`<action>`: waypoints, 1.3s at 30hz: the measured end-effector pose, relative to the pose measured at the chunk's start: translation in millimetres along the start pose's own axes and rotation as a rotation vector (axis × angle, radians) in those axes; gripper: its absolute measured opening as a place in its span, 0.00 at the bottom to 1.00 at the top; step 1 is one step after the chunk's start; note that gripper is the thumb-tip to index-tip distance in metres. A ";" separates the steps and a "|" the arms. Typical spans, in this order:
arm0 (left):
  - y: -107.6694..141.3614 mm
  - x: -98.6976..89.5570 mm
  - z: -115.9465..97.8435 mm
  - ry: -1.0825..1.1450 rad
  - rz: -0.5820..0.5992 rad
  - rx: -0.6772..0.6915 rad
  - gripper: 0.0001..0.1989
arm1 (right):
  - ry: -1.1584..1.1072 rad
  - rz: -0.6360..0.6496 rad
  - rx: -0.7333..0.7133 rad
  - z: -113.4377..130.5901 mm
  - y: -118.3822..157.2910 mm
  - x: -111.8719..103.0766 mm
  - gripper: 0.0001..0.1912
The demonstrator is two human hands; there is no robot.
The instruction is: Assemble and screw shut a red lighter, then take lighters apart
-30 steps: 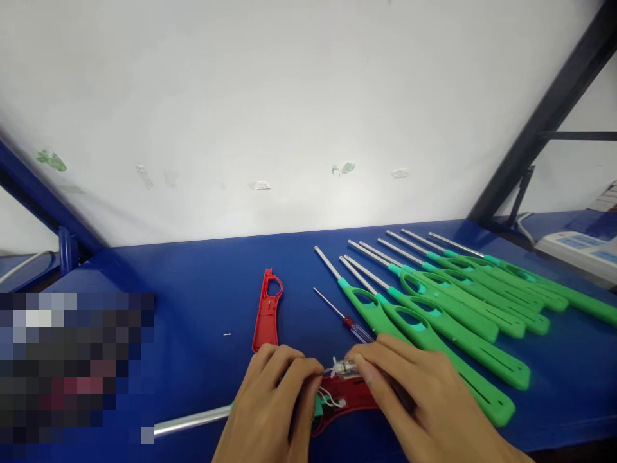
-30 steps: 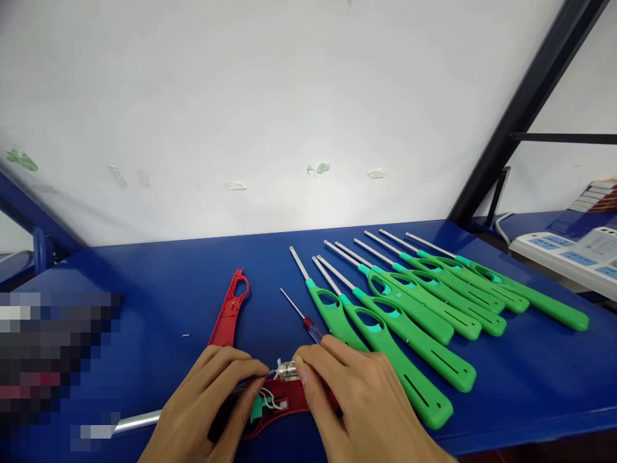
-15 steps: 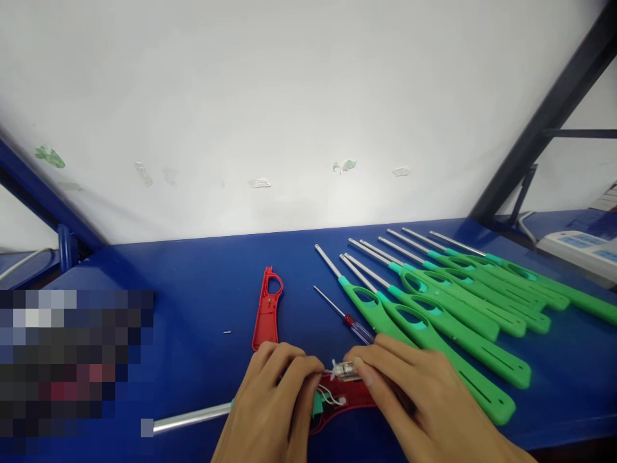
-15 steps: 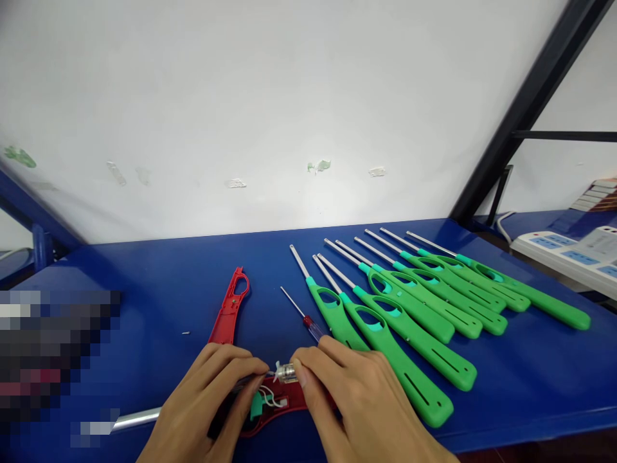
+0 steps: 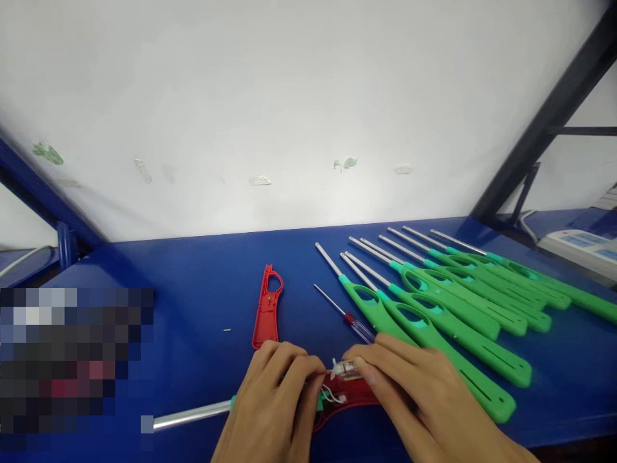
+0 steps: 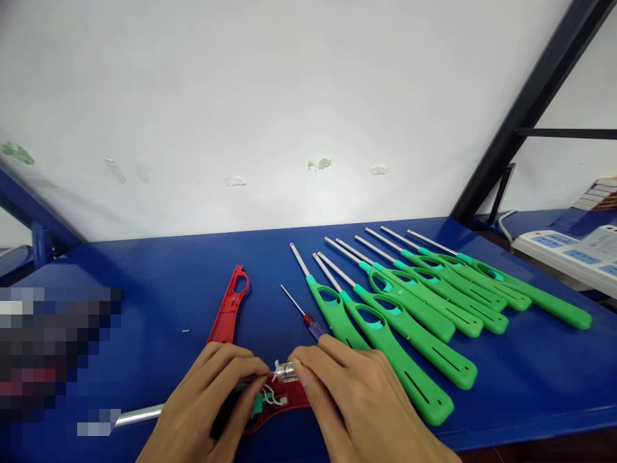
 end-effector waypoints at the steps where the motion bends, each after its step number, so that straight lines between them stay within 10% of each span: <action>1: 0.3 0.2 -0.4 -0.006 0.000 0.007 0.12 | 0.000 -0.010 -0.004 0.5 -0.7 -0.7 0.15; 39: 1.2 1.1 -5.4 -0.068 0.000 0.085 0.10 | 0.043 -0.032 -0.102 -5.1 4.6 -2.1 0.18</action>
Point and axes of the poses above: each hand's wrist, its own y-axis away from the middle knuckle, its own x-axis out of the palm, z = x × y, the point moved 3 cm from there along -y, towards the middle knuckle, and after that the axes turned 11 degrees about x, right-handed, at the moved point
